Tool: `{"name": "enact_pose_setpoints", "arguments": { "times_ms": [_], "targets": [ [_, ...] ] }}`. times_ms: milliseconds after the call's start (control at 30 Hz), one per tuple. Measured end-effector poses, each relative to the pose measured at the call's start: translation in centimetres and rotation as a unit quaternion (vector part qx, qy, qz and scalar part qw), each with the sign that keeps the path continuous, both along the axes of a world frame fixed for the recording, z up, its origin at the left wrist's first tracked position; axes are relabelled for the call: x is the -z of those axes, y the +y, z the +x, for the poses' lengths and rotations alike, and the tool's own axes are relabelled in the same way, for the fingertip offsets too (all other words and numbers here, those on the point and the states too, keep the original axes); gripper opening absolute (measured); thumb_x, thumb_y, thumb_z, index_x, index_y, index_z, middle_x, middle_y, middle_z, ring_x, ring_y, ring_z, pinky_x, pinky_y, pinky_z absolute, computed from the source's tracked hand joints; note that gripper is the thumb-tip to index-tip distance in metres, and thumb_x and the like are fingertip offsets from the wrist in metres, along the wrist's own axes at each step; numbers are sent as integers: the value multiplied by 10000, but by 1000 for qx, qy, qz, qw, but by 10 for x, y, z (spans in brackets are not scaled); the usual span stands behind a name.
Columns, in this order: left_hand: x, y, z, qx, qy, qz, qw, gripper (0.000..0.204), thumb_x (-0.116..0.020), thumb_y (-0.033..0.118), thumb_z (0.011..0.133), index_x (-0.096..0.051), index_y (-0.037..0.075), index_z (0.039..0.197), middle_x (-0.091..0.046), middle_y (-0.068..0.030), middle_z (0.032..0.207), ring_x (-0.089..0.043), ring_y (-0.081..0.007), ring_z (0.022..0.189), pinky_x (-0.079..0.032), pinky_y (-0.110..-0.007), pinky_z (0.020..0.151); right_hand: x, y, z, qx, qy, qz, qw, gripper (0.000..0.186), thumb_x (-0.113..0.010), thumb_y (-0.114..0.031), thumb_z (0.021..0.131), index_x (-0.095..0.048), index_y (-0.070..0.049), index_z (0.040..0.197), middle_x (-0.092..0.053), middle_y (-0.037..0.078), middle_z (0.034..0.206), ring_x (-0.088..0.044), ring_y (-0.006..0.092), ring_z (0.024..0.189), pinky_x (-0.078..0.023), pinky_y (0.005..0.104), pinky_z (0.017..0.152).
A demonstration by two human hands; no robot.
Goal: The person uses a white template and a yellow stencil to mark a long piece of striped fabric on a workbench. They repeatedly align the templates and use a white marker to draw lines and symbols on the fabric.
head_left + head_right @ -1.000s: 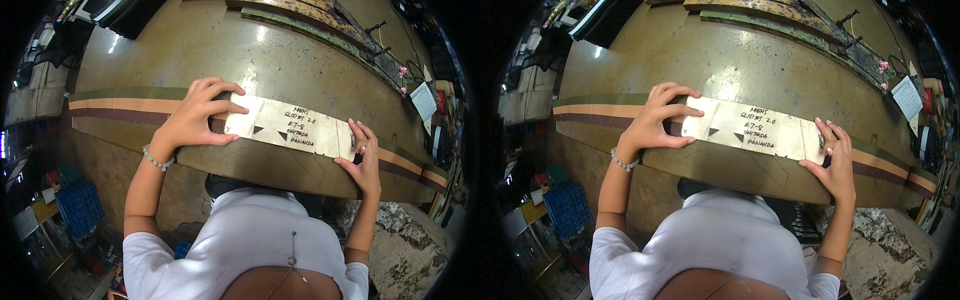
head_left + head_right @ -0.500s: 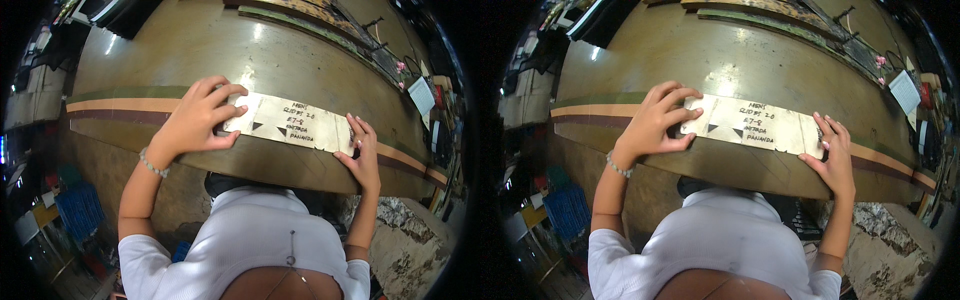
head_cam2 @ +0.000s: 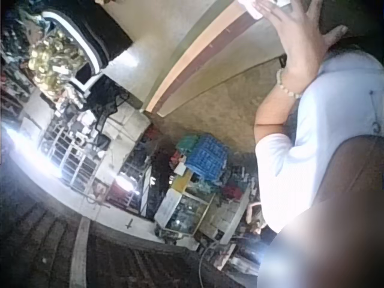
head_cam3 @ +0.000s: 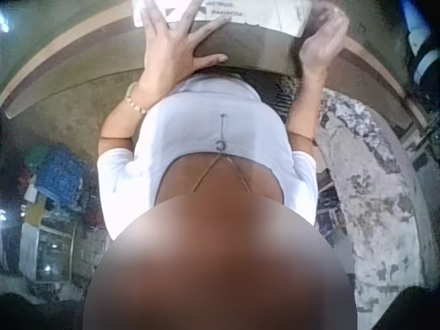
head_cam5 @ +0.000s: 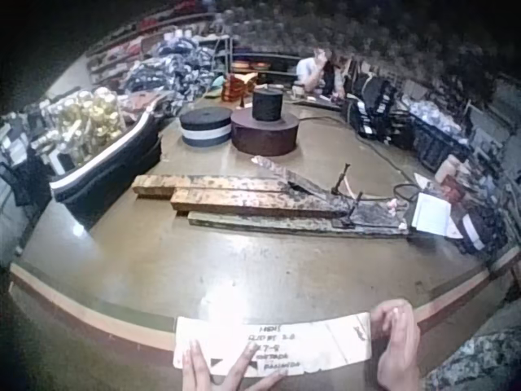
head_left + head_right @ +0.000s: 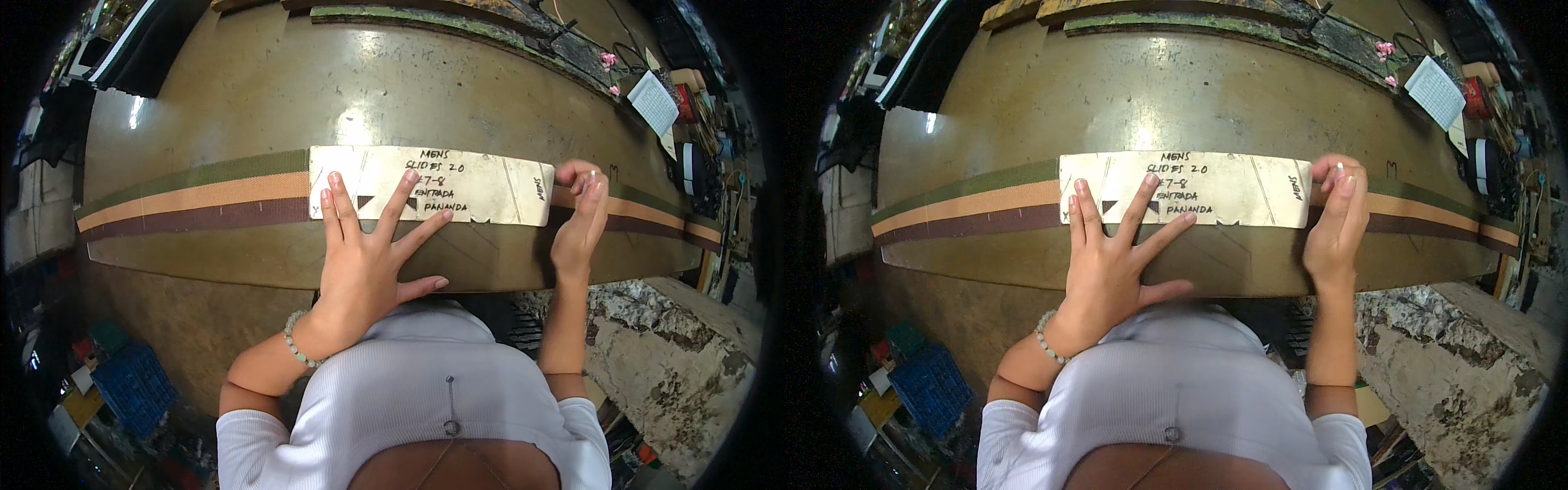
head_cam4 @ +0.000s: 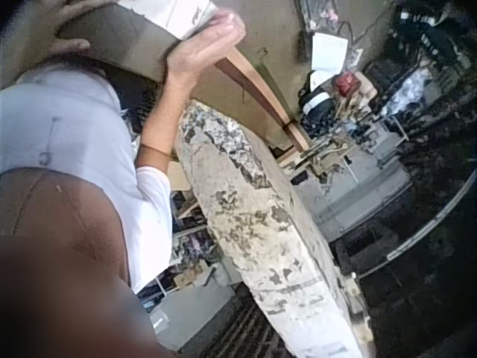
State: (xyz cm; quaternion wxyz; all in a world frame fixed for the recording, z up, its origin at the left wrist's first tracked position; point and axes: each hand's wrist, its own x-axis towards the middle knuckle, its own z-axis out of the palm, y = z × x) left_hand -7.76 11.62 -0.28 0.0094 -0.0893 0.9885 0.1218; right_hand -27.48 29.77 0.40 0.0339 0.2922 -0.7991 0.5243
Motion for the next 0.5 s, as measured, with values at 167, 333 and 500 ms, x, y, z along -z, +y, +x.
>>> {"name": "enact_pose_setpoints", "arguments": {
  "times_ms": [167, 333, 500],
  "targets": [
    [2, -1, 1, -4, 8, -21, 1000, 769, -658, 756, 738, -544, 425, 1422, -220, -24, 1673, -264, -719, 1320, -301, -728, 1084, -5, -41, 60, -181, 14, 174, 968, 135, -660, -120, 936, -684, -21, 1023, -608, 124, 851, -632, 299, 739, -517, 398, 658],
    [4, -3, 2, 0, 11, -10, 1000, 738, -675, 734, 733, -608, 356, 1364, -222, -24, 1672, -253, -724, 1322, -288, -741, 1083, -5, -63, 67, -213, 34, 196, 957, 138, -673, -86, 893, -692, -25, 1015, -581, 107, 832, -610, 292, 795, -522, 399, 674],
    [5, -3, 3, 4, -11, -14, 1000, 761, -658, 747, 734, -595, 346, 1379, -218, -28, 1672, -225, -730, 1337, -270, -753, 1085, -24, -73, 77, -249, 91, 315, 911, 138, -675, -69, 875, -697, -15, 1000, -579, 112, 825, -602, 303, 835, -531, 409, 701]
  ]
}}
